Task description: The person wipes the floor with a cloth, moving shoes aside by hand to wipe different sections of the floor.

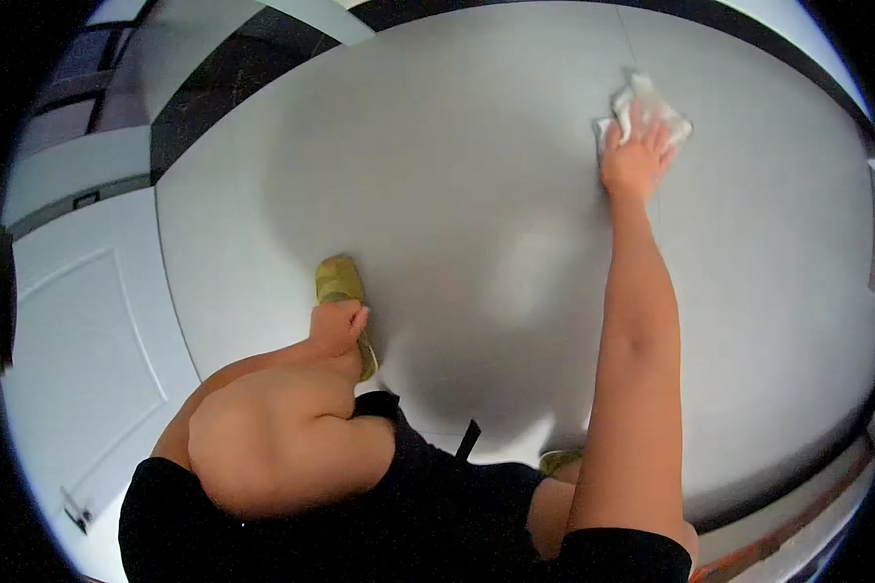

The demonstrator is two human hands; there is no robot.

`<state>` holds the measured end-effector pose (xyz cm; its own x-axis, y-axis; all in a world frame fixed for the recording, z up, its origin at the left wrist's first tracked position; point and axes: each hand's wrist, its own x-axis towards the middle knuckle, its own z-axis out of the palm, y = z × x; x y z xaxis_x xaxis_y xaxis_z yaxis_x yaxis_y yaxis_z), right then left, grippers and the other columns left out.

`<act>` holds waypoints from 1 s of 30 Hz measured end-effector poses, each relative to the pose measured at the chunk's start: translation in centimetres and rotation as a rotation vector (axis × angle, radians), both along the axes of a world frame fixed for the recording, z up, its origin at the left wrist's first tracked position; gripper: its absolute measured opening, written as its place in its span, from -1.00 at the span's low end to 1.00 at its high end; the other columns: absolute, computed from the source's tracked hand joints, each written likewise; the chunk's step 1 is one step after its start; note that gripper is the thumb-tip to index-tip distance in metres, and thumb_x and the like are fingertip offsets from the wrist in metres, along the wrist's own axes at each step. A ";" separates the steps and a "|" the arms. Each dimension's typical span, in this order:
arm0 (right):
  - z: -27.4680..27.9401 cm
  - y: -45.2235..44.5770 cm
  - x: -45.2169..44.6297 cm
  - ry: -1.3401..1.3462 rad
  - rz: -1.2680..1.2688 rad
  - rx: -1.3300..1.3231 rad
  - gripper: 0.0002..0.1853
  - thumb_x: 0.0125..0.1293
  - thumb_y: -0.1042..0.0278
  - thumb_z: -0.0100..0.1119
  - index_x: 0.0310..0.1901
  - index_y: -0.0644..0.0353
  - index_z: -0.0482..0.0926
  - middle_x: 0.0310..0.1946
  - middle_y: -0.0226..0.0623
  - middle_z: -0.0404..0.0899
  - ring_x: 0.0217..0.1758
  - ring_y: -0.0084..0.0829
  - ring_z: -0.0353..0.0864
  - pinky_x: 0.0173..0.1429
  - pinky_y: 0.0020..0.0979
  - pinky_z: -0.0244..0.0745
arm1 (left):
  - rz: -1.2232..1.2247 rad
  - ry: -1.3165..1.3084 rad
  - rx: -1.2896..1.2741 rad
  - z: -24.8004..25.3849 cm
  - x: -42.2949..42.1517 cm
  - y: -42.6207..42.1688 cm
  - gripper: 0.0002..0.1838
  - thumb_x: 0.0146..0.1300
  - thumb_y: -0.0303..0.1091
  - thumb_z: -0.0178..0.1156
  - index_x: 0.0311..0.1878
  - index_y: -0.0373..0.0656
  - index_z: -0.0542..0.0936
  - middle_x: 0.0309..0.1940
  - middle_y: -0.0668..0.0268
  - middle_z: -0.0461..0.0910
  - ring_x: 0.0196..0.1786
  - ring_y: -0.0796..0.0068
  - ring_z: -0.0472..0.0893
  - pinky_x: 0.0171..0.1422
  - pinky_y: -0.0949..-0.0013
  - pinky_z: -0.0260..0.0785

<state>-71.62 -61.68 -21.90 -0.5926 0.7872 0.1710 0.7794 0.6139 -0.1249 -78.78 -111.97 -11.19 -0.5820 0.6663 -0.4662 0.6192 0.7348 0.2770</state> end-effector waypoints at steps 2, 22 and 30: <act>0.2 -2.0 3.3 0.037 -0.111 -0.024 -0.41 0.43 -0.10 -0.24 0.45 -0.22 0.08 0.48 -0.28 0.00 0.54 -0.16 -0.10 0.52 -0.01 -0.22 | -0.137 -0.094 0.073 -0.2 -0.8 -1.1 -0.67 0.26 -0.17 0.08 -0.57 -0.13 0.48 -0.57 0.17 0.54 -0.51 0.07 0.53 -0.40 0.06 0.37; 8.5 -26.4 -12.6 0.050 0.849 -0.490 -0.32 0.15 -0.14 0.15 0.34 -0.28 0.31 0.50 -0.41 -0.04 0.55 -0.17 -0.13 0.52 0.08 -0.21 | -0.660 -0.474 0.823 0.3 -4.6 7.4 -0.67 -0.06 -0.35 0.29 -0.69 -0.03 0.29 -0.68 0.35 0.38 -0.62 0.33 0.44 -0.56 0.29 0.28; 6.3 -15.8 -7.2 -0.016 0.429 -0.377 -0.24 0.10 -0.15 0.23 0.36 -0.19 0.28 0.49 -0.31 0.00 0.54 -0.10 -0.12 0.49 0.11 -0.11 | -0.738 -0.409 0.725 -1.6 -2.9 7.8 -0.71 0.01 -0.31 0.25 -0.65 0.01 0.32 -0.66 0.40 0.35 -0.56 0.42 0.44 -0.53 0.34 0.27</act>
